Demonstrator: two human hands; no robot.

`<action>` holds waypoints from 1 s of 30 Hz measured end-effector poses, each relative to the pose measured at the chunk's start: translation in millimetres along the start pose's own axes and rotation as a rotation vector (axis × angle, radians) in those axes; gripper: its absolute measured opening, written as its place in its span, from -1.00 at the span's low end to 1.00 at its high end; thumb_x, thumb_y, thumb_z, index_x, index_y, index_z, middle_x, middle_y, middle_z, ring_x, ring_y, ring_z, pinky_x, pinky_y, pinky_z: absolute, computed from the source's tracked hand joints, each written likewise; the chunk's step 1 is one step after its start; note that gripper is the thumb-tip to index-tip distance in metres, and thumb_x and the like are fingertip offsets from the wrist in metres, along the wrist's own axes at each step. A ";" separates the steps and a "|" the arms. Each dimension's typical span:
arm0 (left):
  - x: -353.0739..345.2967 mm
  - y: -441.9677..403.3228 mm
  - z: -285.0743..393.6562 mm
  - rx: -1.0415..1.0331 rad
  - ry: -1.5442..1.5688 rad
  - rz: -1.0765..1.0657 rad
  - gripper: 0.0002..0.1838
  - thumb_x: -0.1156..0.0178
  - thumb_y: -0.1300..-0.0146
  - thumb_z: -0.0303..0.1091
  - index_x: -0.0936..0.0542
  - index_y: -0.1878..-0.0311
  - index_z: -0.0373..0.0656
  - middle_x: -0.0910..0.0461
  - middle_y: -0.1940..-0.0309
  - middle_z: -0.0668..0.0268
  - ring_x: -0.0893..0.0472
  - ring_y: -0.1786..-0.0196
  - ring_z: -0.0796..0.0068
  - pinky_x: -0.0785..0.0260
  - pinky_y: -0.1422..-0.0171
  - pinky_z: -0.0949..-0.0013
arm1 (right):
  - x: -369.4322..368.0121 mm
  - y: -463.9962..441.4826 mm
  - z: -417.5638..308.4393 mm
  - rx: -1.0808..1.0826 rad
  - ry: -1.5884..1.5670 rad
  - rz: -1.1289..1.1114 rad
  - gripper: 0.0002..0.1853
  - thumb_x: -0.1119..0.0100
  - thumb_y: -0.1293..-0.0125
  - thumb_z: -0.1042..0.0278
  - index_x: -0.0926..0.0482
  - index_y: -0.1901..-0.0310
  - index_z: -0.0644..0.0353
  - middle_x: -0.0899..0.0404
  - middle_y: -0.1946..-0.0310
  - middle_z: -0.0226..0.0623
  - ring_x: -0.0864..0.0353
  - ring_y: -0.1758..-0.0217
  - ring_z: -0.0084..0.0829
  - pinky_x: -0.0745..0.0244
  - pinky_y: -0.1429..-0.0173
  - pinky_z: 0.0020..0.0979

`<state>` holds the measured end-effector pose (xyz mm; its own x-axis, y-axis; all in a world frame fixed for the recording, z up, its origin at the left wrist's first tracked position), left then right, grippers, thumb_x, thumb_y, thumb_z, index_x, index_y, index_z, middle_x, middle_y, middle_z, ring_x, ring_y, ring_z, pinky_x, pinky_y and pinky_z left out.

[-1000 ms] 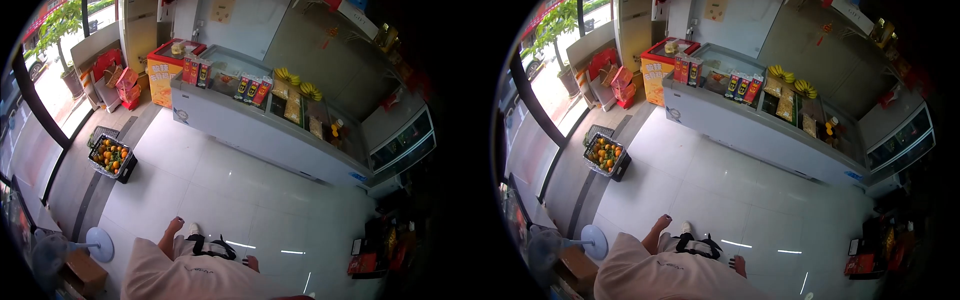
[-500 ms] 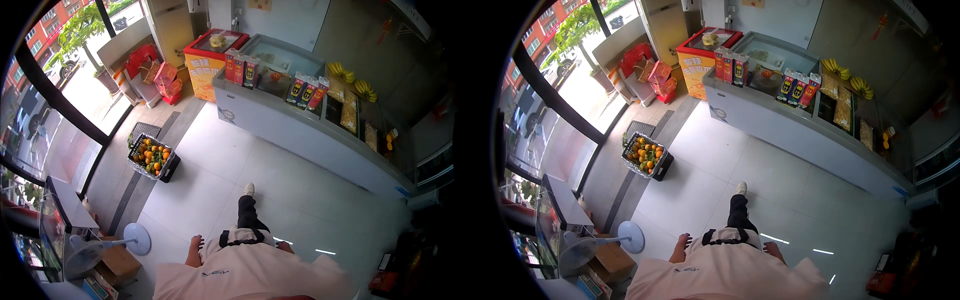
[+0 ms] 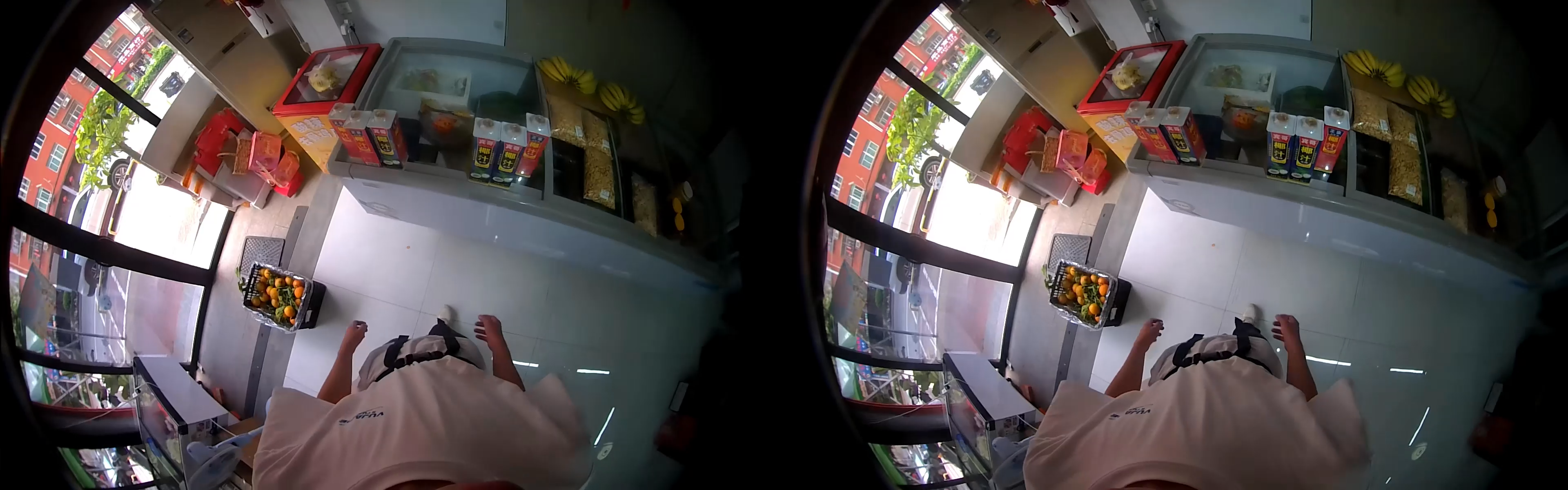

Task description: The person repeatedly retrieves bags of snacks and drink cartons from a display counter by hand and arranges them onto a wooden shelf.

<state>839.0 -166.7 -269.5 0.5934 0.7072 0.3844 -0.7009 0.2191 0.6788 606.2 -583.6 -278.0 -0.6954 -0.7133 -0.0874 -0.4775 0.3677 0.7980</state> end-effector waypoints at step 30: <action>-18.0 -226.5 492.4 0.356 1.629 -0.730 -0.31 0.37 -0.29 0.17 -0.17 -0.33 -0.11 -0.24 -0.31 0.17 -0.26 -0.35 0.16 -0.12 -0.39 0.11 | -414.9 -6.4 -544.6 1.205 0.875 0.164 -0.19 -0.33 0.07 0.40 -0.20 -0.28 0.11 -0.14 -0.32 -0.03 -0.16 -0.36 0.02 -0.19 -0.36 -0.14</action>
<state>1181.9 -560.1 -122.1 -0.3809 0.4705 -0.7959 -0.2689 0.7672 0.5823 1190.3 -615.0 77.8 -0.4586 -0.5783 0.6747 -0.8755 0.4242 -0.2315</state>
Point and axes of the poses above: each hand's wrist, its own y-axis away from the middle knuckle, its own x-axis out of the back of the hand, z = x × y, the point moved 7 cm from there along -y, towards the middle knuckle
